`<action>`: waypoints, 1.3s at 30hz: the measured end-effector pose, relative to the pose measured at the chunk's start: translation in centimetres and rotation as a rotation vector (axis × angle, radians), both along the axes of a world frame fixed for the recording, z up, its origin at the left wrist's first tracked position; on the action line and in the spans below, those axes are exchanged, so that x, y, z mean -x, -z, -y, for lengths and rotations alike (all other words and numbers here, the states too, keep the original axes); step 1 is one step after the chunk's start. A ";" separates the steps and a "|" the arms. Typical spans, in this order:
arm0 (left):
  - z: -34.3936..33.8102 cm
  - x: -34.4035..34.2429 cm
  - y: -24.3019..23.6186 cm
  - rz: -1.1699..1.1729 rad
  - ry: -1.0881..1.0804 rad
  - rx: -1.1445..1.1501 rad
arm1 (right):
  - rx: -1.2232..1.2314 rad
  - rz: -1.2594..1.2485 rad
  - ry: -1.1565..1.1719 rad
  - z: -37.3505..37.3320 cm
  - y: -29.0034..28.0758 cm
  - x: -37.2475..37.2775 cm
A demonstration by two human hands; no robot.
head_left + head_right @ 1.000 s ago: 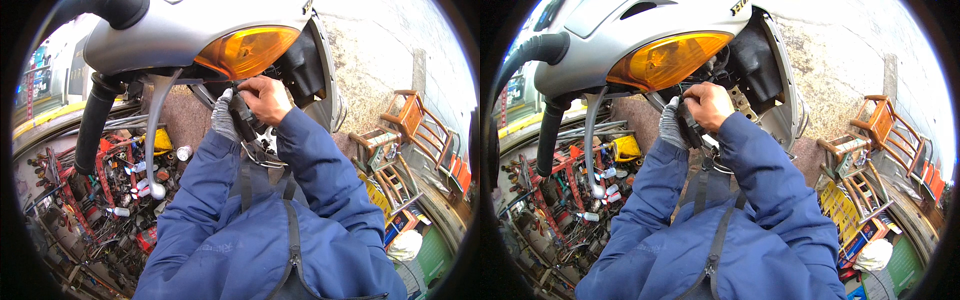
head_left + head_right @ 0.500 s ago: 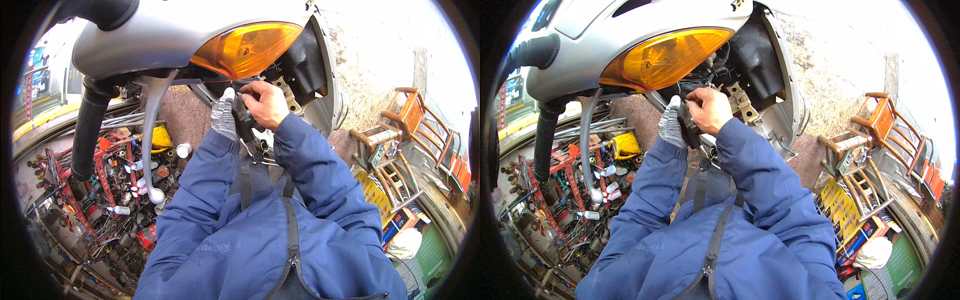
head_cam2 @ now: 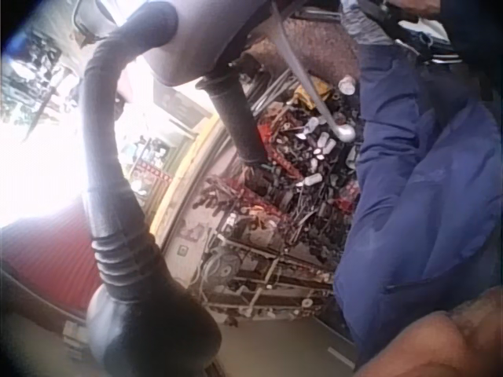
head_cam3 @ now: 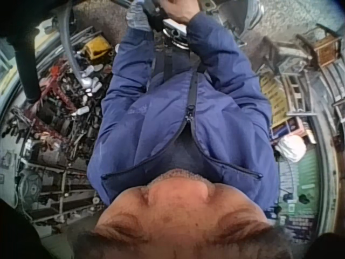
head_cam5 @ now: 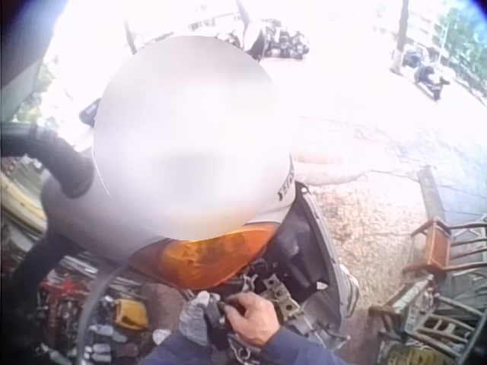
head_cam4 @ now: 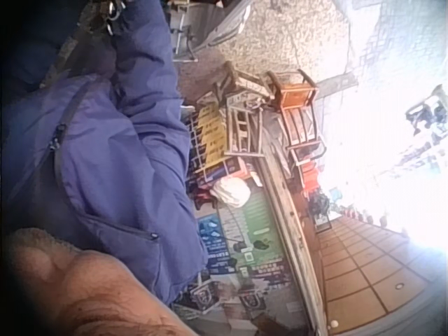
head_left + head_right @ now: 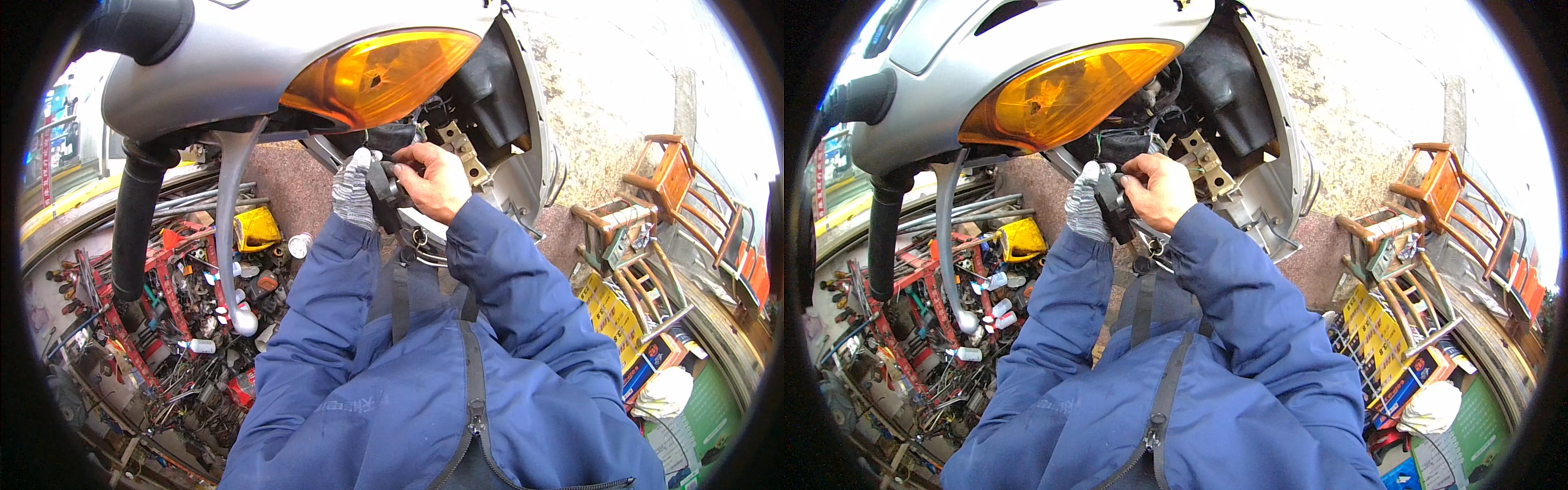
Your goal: The person works on the front turn signal of a scooter, repeatedly disconnecting and reconnecting the wiring harness. They apply a substance from a small container to the connector contacts using a thin tool, then reattach the harness and test the light. The person repeats this cycle several times.
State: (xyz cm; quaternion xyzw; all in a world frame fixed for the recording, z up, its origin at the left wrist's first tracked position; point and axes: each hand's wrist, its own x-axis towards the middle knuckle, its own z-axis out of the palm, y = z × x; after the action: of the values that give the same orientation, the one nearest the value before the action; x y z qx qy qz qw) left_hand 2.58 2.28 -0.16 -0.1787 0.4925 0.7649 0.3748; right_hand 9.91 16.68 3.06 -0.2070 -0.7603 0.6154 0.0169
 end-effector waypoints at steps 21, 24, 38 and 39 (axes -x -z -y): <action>-1.4 -1.5 -1.0 -0.434 0.050 0.196 | 0.454 0.058 -0.006 2.1 3.4 -3.3; -1.7 -1.8 -0.5 -0.475 0.026 0.213 | 0.455 0.037 -0.022 2.0 4.1 -3.5; -2.5 -1.9 -0.6 -0.494 0.091 0.331 | 0.174 -0.056 0.025 -1.6 -0.1 1.2; -2.5 -1.8 -0.7 -0.506 0.119 0.362 | 0.268 -0.078 0.014 -1.5 -0.5 1.7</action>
State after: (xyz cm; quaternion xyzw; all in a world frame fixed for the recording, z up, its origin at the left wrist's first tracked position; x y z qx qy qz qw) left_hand 4.41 4.79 0.55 -0.0174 0.7077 0.6618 0.2467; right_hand 8.17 18.19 3.61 -0.1887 -0.6684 0.7191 0.0230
